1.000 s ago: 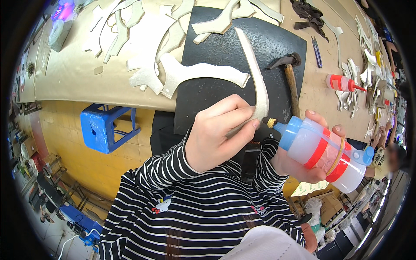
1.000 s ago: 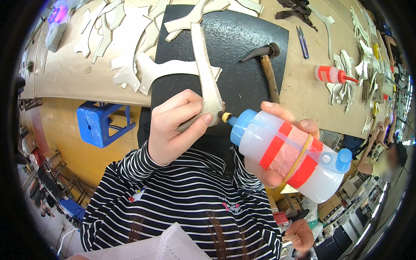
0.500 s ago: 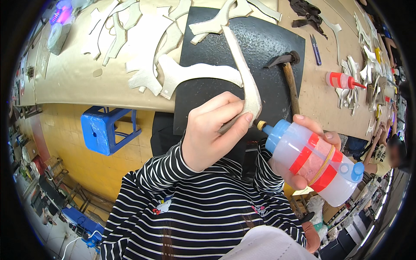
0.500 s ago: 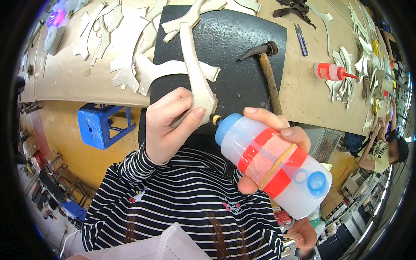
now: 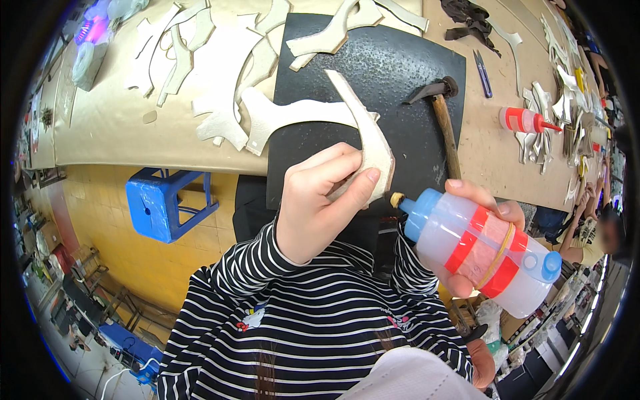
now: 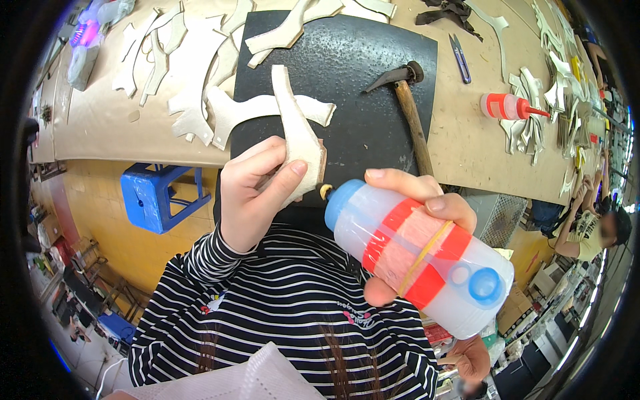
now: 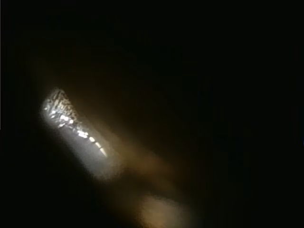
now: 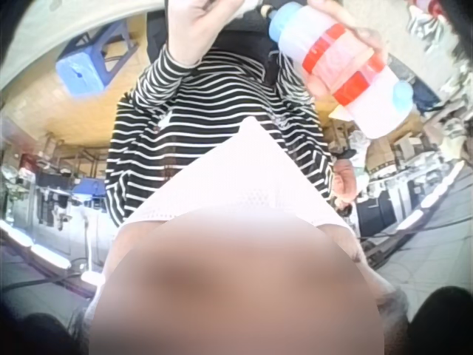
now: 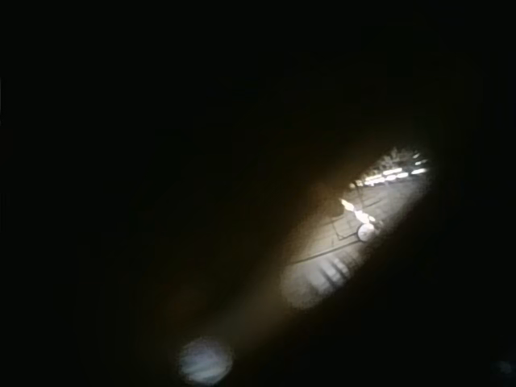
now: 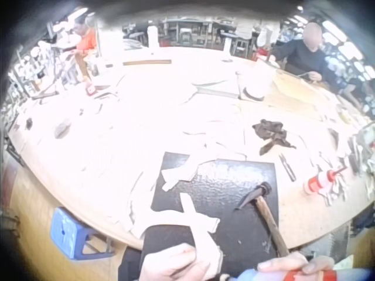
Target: The person assembles white leather pieces on a black work mat. They align edges, apply glue from a squeeze bottle, and press the pieces together. The person handles multiple leather parts and a glue bottle throughout the task.
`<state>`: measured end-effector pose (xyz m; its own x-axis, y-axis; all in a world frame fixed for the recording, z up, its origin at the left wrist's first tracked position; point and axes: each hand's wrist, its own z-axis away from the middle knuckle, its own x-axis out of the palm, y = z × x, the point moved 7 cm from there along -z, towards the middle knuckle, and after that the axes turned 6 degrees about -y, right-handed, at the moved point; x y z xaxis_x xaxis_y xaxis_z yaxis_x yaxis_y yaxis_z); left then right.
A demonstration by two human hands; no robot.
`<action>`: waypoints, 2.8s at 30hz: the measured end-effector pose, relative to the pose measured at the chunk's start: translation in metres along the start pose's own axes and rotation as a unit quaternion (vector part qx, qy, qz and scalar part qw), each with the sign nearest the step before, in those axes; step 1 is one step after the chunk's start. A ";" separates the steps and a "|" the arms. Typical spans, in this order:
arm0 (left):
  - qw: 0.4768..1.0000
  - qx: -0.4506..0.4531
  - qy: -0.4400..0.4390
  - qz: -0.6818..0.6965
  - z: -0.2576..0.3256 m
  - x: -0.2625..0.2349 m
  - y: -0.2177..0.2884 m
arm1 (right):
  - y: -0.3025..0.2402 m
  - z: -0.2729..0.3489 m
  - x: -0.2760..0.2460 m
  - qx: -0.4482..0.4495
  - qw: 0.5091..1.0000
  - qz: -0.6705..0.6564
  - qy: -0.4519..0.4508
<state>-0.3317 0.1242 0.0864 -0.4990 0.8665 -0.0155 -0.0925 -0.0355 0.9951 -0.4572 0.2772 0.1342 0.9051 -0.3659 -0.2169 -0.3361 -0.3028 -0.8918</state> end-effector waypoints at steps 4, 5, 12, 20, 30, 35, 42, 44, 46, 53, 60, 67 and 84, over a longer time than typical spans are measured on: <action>0.999 -0.018 -0.025 -0.007 0.000 0.002 -0.004 | -0.011 -0.008 -0.001 -0.026 0.997 0.070 -0.004; 0.999 -0.030 -0.029 0.002 0.000 0.002 -0.006 | -0.010 -0.010 -0.001 -0.017 1.000 0.009 -0.010; 0.997 -0.054 -0.045 0.032 0.001 0.005 -0.010 | -0.005 -0.005 0.000 0.089 0.993 -0.059 -0.041; 0.996 -0.062 -0.056 0.031 0.001 0.005 -0.010 | 0.004 -0.009 -0.003 -0.016 0.989 -0.127 0.069; 0.996 -0.061 -0.049 0.038 0.001 0.006 -0.011 | 0.013 -0.013 -0.004 -0.076 0.968 -0.197 0.134; 0.995 -0.058 -0.056 0.062 0.001 0.007 -0.010 | 0.017 -0.016 -0.004 -0.094 0.960 -0.217 0.149; 0.992 -0.059 -0.047 0.103 0.000 0.007 -0.011 | 0.018 -0.017 -0.004 -0.104 0.955 -0.228 0.156; 0.988 -0.071 -0.047 0.127 0.000 0.007 -0.012 | 0.018 -0.017 -0.004 -0.107 0.955 -0.229 0.157; 0.987 -0.075 -0.049 0.135 0.000 0.008 -0.012 | 0.019 -0.017 -0.003 -0.107 0.955 -0.231 0.155; 0.991 -0.065 -0.026 0.110 -0.001 0.003 -0.010 | 0.017 -0.017 -0.001 -0.111 0.954 -0.237 0.145; 0.998 -0.046 -0.028 0.029 -0.001 0.003 -0.005 | 0.018 -0.019 0.000 -0.118 0.952 -0.252 0.131; 0.995 -0.064 -0.020 0.077 -0.002 0.001 -0.008 | 0.023 -0.026 0.002 -0.121 0.947 -0.279 0.102; 0.906 0.005 -0.190 -0.377 0.006 -0.022 -0.051 | 0.051 0.043 -0.054 0.009 0.881 -0.273 0.386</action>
<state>-0.3107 0.1096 0.0369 0.0365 0.7511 -0.6592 -0.2750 0.6417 0.7159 -0.5121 0.3193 0.0833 0.4816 -0.6617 0.5746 0.1048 -0.6075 -0.7874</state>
